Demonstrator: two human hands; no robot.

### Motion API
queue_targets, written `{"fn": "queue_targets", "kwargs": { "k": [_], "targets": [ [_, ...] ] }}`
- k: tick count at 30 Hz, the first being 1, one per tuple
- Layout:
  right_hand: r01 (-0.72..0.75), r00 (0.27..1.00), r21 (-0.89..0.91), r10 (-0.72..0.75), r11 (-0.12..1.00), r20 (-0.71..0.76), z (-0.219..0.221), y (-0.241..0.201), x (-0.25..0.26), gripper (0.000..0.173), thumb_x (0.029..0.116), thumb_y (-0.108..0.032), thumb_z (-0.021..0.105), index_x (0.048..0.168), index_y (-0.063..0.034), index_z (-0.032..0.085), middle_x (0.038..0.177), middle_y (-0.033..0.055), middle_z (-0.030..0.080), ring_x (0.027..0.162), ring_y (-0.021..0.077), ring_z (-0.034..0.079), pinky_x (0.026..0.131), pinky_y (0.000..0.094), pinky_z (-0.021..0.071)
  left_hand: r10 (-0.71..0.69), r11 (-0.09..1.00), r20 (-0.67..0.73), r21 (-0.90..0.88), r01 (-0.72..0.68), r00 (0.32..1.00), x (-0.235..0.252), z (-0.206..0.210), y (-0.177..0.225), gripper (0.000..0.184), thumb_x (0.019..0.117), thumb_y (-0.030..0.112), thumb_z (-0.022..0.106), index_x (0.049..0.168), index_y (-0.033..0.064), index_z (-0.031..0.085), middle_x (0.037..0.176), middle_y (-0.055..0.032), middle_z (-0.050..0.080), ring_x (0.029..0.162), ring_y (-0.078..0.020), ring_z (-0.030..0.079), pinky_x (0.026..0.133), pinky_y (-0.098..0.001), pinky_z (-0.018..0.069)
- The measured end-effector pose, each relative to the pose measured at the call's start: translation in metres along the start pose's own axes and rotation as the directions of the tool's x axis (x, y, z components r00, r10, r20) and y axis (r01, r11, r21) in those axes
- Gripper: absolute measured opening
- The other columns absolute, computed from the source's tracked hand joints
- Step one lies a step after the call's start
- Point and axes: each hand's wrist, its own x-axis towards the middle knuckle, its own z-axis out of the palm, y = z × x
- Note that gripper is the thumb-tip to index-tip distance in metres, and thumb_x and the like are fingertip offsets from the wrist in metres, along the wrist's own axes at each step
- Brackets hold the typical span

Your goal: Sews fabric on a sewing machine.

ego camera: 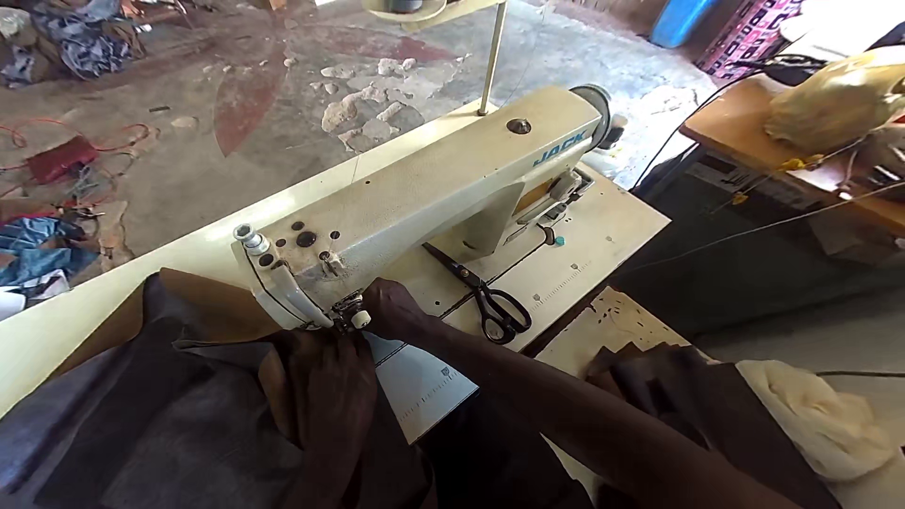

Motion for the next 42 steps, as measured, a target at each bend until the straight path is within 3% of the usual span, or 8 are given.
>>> {"fn": "queue_targets", "kwargs": {
  "k": [9, 14, 21, 26, 30, 34, 38, 42],
  "targets": [
    [0.128, 0.942, 0.216, -0.051, 0.968, -0.332, 0.034, 0.017, -0.036, 0.013, 0.0947, -0.013, 0.069, 0.104, -0.0067, 0.074, 0.096, 0.0074, 0.068, 0.087, 0.0199, 0.067, 0.079, 0.0399, 0.0586, -0.108, 0.929, -0.108, -0.365, 0.062, 0.988, -0.021, 0.009, -0.013, 0.045, 0.0925, 0.014, 0.065, 0.135, 0.0016, 0.061, 0.121, -0.0241, 0.065, 0.110, -0.0440, 0.064, 0.093, -0.0611, 0.0521],
    [-0.095, 0.980, 0.585, 0.179, 0.805, -0.087, 0.037, -0.020, -0.103, 0.029, 0.1008, -0.018, 0.062, 0.124, -0.0022, 0.067, 0.102, 0.0077, 0.071, 0.082, 0.0136, 0.069, 0.075, 0.0315, 0.0601, -0.132, 0.923, -0.100, -0.376, 0.085, 0.986, -0.053, 0.001, -0.020, 0.027, 0.0904, 0.025, 0.062, 0.101, 0.0020, 0.070, 0.108, -0.0214, 0.065, 0.107, -0.0464, 0.062, 0.089, -0.0635, 0.0505],
    [-0.320, 0.930, 0.855, 0.309, 0.409, 0.200, 0.037, -0.057, -0.097, 0.041, 0.1049, -0.036, 0.058, 0.130, -0.0025, 0.059, 0.088, 0.0088, 0.072, 0.069, 0.0156, 0.070, 0.062, 0.0323, 0.0603, -0.197, 0.815, -0.068, -0.566, 0.125, 0.978, -0.050, -0.029, -0.019, 0.016, 0.0940, 0.015, 0.061, 0.102, 0.0033, 0.068, 0.083, -0.0145, 0.068, 0.073, -0.0339, 0.069, 0.063, -0.0553, 0.0565],
    [-0.369, 0.923, 0.851, 0.254, 0.375, 0.288, 0.036, -0.049, -0.095, 0.036, 0.1049, -0.034, 0.058, 0.116, 0.0001, 0.063, 0.088, 0.0090, 0.072, 0.068, 0.0164, 0.071, 0.059, 0.0309, 0.0597, -0.165, 0.625, -0.046, -0.777, 0.069, 0.985, -0.062, -0.010, -0.050, 0.034, 0.1002, 0.030, 0.054, 0.123, 0.0090, 0.068, 0.108, -0.0049, 0.071, 0.095, -0.0157, 0.069, 0.082, -0.0384, 0.0604],
    [-0.442, 0.892, 0.844, 0.245, 0.305, 0.379, 0.040, -0.065, -0.101, 0.036, 0.1031, -0.037, 0.061, 0.111, -0.0014, 0.064, 0.086, 0.0079, 0.071, 0.067, 0.0155, 0.070, 0.058, 0.0310, 0.0596, -0.360, 0.735, -0.131, -0.650, 0.194, 0.924, -0.061, -0.004, -0.117, 0.081, 0.0948, 0.057, 0.059, 0.151, 0.0013, 0.044, 0.156, -0.0258, 0.042, 0.145, -0.0481, 0.036, 0.116, -0.0680, 0.0291],
    [-0.506, 0.859, 0.836, 0.220, 0.215, 0.463, 0.063, -0.094, -0.121, 0.028, 0.1007, -0.026, 0.065, 0.115, -0.0025, 0.062, 0.088, 0.0075, 0.070, 0.066, 0.0154, 0.068, 0.056, 0.0315, 0.0581, -0.438, 0.811, -0.008, -0.435, 0.391, 0.899, -0.047, 0.026, -0.176, 0.108, 0.0872, 0.063, 0.068, 0.164, 0.0066, 0.018, 0.165, -0.0290, 0.022, 0.151, -0.0564, 0.015, 0.115, -0.0785, 0.0087],
    [-0.426, 0.861, 0.901, 0.267, -0.083, 0.432, 0.067, -0.109, -0.139, 0.024, 0.0997, -0.008, 0.062, 0.121, 0.0005, 0.057, 0.103, 0.0124, 0.070, 0.084, 0.0222, 0.072, 0.073, 0.0391, 0.0631, -0.370, 0.771, 0.247, -0.456, 0.445, 0.895, -0.051, -0.001, -0.209, 0.063, 0.0978, 0.033, 0.070, 0.148, 0.0014, 0.049, 0.133, -0.0307, 0.060, 0.123, -0.0514, 0.057, 0.103, -0.0729, 0.0410],
    [-0.436, 0.836, 0.840, 0.201, -0.321, 0.511, 0.038, -0.107, -0.149, 0.020, 0.1055, -0.015, 0.054, 0.125, -0.0085, 0.054, 0.097, 0.0107, 0.071, 0.074, 0.0184, 0.071, 0.063, 0.0326, 0.0605, -0.239, 0.696, 0.180, -0.654, 0.298, 0.954, -0.118, -0.070, -0.213, 0.059, 0.0976, 0.034, 0.063, 0.147, 0.0030, 0.052, 0.139, -0.0244, 0.058, 0.130, -0.0365, 0.057, 0.109, -0.0598, 0.0439]
  ]
}}
